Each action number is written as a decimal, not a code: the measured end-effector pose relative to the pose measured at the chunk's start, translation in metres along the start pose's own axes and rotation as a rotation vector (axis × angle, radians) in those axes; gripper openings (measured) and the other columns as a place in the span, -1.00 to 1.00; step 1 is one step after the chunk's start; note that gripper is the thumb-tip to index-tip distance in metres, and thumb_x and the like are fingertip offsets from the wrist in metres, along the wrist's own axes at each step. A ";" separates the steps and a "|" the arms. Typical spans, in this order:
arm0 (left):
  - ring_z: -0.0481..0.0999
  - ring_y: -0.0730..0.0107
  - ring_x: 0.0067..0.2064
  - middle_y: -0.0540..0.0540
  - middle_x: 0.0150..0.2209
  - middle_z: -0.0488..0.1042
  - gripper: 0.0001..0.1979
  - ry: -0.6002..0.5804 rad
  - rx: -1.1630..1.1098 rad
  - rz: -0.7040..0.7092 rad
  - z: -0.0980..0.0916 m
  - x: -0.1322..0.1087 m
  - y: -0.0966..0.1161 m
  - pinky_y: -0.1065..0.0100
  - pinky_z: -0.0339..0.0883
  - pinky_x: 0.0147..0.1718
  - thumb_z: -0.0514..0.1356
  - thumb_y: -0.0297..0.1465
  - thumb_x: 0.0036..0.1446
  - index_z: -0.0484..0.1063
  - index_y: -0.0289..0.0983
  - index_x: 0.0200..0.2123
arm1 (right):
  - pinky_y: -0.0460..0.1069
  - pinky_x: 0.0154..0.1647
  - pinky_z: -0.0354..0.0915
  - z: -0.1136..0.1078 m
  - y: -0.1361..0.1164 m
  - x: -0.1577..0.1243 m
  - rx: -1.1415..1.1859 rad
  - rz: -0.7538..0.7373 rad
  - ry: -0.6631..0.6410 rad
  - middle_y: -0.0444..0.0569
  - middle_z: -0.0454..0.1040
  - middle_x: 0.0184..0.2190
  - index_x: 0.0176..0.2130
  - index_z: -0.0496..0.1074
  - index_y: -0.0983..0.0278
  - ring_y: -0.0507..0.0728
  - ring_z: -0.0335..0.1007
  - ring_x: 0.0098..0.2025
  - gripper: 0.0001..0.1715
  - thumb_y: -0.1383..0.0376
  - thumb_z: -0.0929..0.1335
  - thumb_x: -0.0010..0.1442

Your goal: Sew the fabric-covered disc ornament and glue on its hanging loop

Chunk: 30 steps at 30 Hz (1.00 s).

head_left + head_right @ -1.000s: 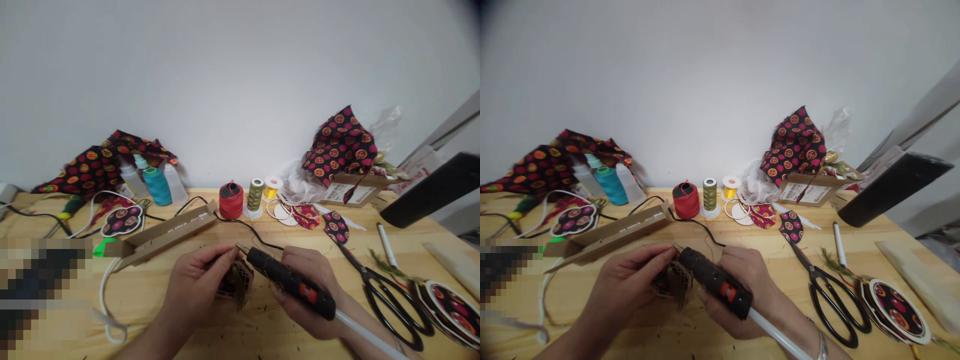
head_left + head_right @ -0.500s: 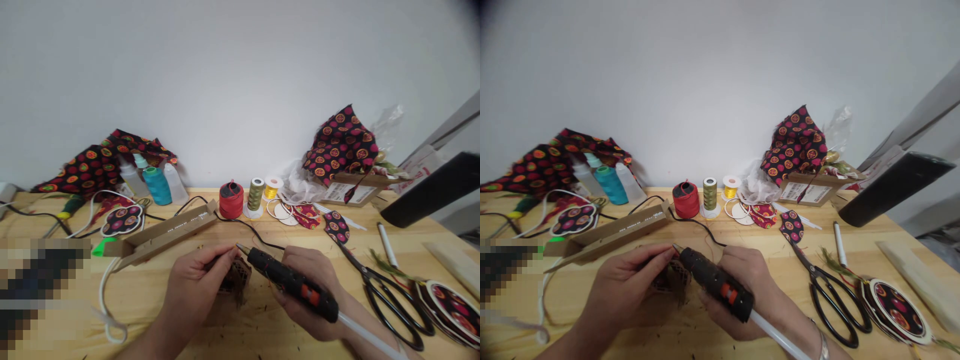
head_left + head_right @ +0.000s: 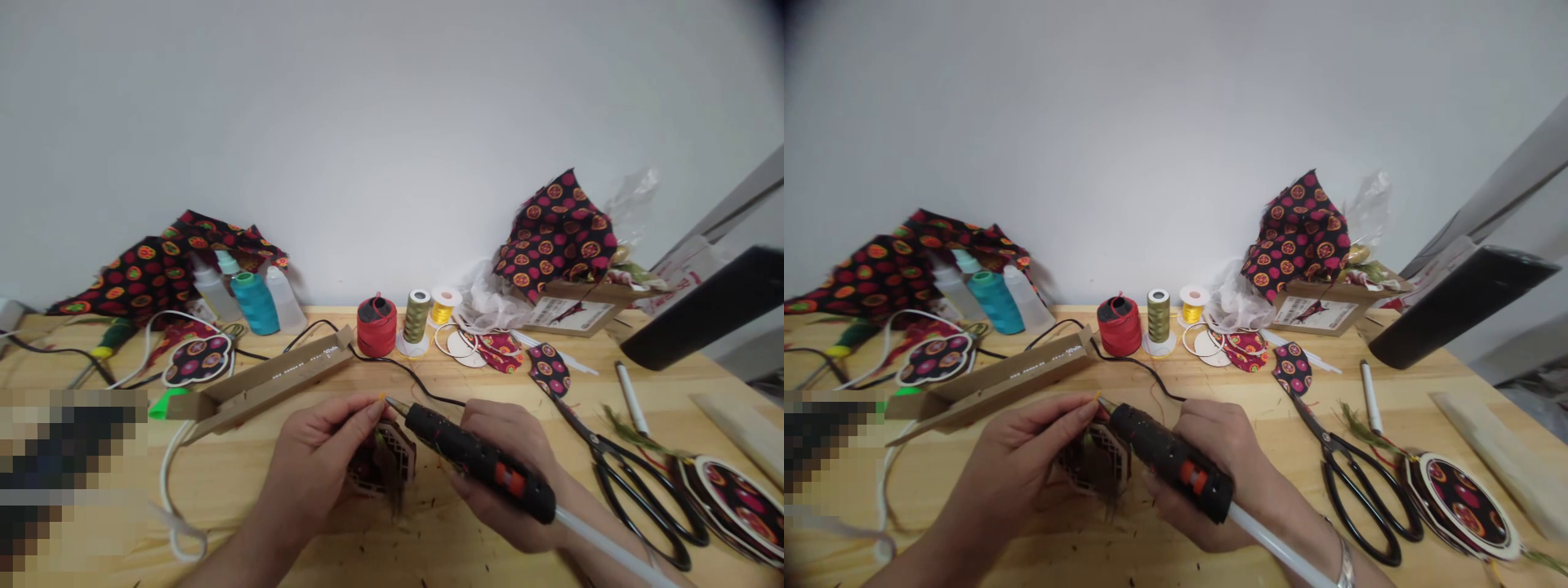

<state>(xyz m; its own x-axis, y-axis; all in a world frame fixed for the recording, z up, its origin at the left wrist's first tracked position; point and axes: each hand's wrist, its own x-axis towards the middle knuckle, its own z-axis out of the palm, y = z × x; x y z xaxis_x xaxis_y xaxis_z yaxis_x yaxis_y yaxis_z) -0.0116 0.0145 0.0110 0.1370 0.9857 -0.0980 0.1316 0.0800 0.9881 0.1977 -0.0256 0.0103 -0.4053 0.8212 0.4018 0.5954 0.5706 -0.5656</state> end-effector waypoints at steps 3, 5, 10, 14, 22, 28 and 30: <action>0.48 0.46 -0.50 0.01 -0.51 0.58 -0.86 -0.070 -0.113 -0.046 0.000 0.000 -0.002 0.52 0.35 -0.51 0.26 -0.32 -0.04 0.58 -0.24 -0.42 | -0.09 -0.55 -0.03 -0.001 -0.001 0.000 0.009 -0.004 -0.004 -0.17 0.17 -0.60 -0.54 0.16 0.26 -0.01 0.08 -0.56 -0.81 0.32 0.32 -0.04; 0.48 0.46 -0.49 0.00 -0.51 0.58 -0.86 -0.111 -0.182 -0.068 0.000 -0.001 -0.004 0.53 0.36 -0.50 0.26 -0.32 -0.03 0.58 -0.25 -0.40 | -0.09 -0.56 -0.04 -0.001 -0.002 0.001 0.006 -0.002 -0.002 -0.17 0.16 -0.60 -0.54 0.15 0.26 -0.01 0.07 -0.56 -0.80 0.32 0.32 -0.04; 0.47 0.47 -0.49 -0.02 -0.49 0.57 -0.85 -0.169 -0.291 -0.114 0.000 0.000 -0.009 0.51 0.35 -0.50 0.25 -0.32 0.00 0.57 -0.27 -0.38 | -0.09 -0.56 -0.05 -0.001 0.000 0.001 0.000 0.010 -0.007 -0.17 0.16 -0.60 -0.53 0.16 0.27 -0.02 0.05 -0.57 -0.81 0.32 0.32 -0.04; 0.46 0.47 -0.50 -0.02 -0.50 0.56 -0.86 -0.185 -0.303 -0.120 0.000 0.000 -0.011 0.50 0.35 -0.50 0.25 -0.33 0.00 0.56 -0.27 -0.40 | -0.09 -0.54 -0.04 -0.001 0.003 -0.001 -0.001 0.020 0.019 -0.17 0.17 -0.59 -0.53 0.16 0.27 -0.02 0.06 -0.55 -0.81 0.34 0.33 -0.03; 0.47 0.48 -0.51 -0.01 -0.51 0.55 -0.88 -0.179 -0.332 -0.110 -0.002 -0.001 -0.013 0.51 0.35 -0.51 0.25 -0.35 0.01 0.56 -0.26 -0.41 | -0.08 -0.54 -0.02 -0.007 -0.002 0.003 0.234 0.150 -0.030 -0.18 0.13 -0.60 -0.56 0.13 0.27 -0.03 0.04 -0.55 -0.74 0.28 0.28 0.06; 0.48 0.44 -0.51 -0.05 -0.51 0.57 -0.87 -0.173 -0.327 -0.110 0.000 -0.002 -0.009 0.49 0.38 -0.52 0.27 -0.35 -0.03 0.58 -0.29 -0.43 | -0.10 -0.62 -0.02 -0.012 -0.007 0.006 0.490 0.328 -0.053 -0.18 0.10 -0.62 -0.55 0.20 0.29 -0.04 0.00 -0.59 -0.67 0.13 0.27 0.09; 0.48 0.43 -0.52 -0.06 -0.53 0.57 -0.87 -0.132 -0.326 -0.091 0.002 -0.003 -0.006 0.49 0.38 -0.53 0.29 -0.35 -0.06 0.58 -0.30 -0.45 | -0.11 -0.64 -0.03 -0.011 -0.006 0.004 0.540 0.346 -0.056 -0.19 0.09 -0.62 -0.52 0.24 0.31 -0.05 -0.01 -0.60 -0.66 0.10 0.28 0.09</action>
<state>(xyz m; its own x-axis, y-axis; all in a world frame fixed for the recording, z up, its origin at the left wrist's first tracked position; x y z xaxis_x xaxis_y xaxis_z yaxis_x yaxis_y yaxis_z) -0.0109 0.0104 0.0051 0.2671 0.9466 -0.1807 -0.1676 0.2303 0.9586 0.2005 -0.0254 0.0233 -0.2968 0.9496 0.1007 0.2715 0.1850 -0.9445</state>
